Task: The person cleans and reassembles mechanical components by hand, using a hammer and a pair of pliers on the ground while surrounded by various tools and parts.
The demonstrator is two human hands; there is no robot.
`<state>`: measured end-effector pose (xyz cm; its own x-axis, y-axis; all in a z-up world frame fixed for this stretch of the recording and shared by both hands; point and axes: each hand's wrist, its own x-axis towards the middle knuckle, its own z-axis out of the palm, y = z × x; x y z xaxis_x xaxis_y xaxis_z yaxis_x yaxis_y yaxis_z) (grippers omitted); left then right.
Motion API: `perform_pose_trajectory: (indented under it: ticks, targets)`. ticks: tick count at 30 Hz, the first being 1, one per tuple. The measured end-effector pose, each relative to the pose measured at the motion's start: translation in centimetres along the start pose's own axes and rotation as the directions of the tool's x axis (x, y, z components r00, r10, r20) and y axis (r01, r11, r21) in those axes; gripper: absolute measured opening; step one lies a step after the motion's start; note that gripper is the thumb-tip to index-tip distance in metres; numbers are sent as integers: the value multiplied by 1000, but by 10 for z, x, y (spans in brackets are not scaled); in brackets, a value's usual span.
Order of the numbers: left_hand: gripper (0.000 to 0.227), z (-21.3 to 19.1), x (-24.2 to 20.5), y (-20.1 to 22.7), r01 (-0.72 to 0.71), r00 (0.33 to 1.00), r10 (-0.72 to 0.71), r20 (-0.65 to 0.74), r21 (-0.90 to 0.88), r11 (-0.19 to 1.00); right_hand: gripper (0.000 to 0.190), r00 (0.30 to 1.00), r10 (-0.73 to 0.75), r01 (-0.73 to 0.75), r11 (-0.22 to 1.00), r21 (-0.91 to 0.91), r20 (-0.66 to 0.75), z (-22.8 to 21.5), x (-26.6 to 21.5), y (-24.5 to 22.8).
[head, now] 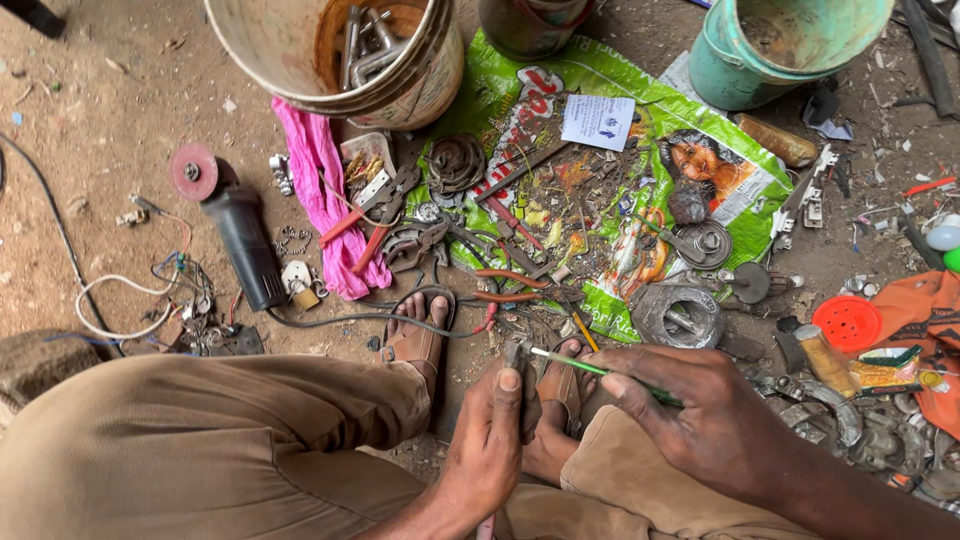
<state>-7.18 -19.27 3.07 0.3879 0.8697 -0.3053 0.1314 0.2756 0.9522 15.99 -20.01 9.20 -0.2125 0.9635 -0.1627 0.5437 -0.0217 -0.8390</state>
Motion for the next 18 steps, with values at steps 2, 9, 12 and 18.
perform_pose_trajectory:
  ticks: [2, 9, 12, 18]
  targets:
    - [53, 0, -1, 1, 21, 1000, -21, 6, -2, 1000, 28, 1000, -6, 6, 1000, -21, -27, 0, 0, 4]
    - [53, 1, -4, -12, 95, 995, -95, 43, -5, 995, 31, 996, -82, 79, 991, -108, -24, 0, 1, 4]
    - [50, -1, -4, -15, -128, 992, 129, -2, 119, 985, 30, 999, 22, -19, 998, -61, 43, -2, 2, 5]
    - [39, -6, -2, 11, 11, 992, -27, 123, 133, 991, 22, 987, 69, -63, 997, -49, 143, -2, 3, 14]
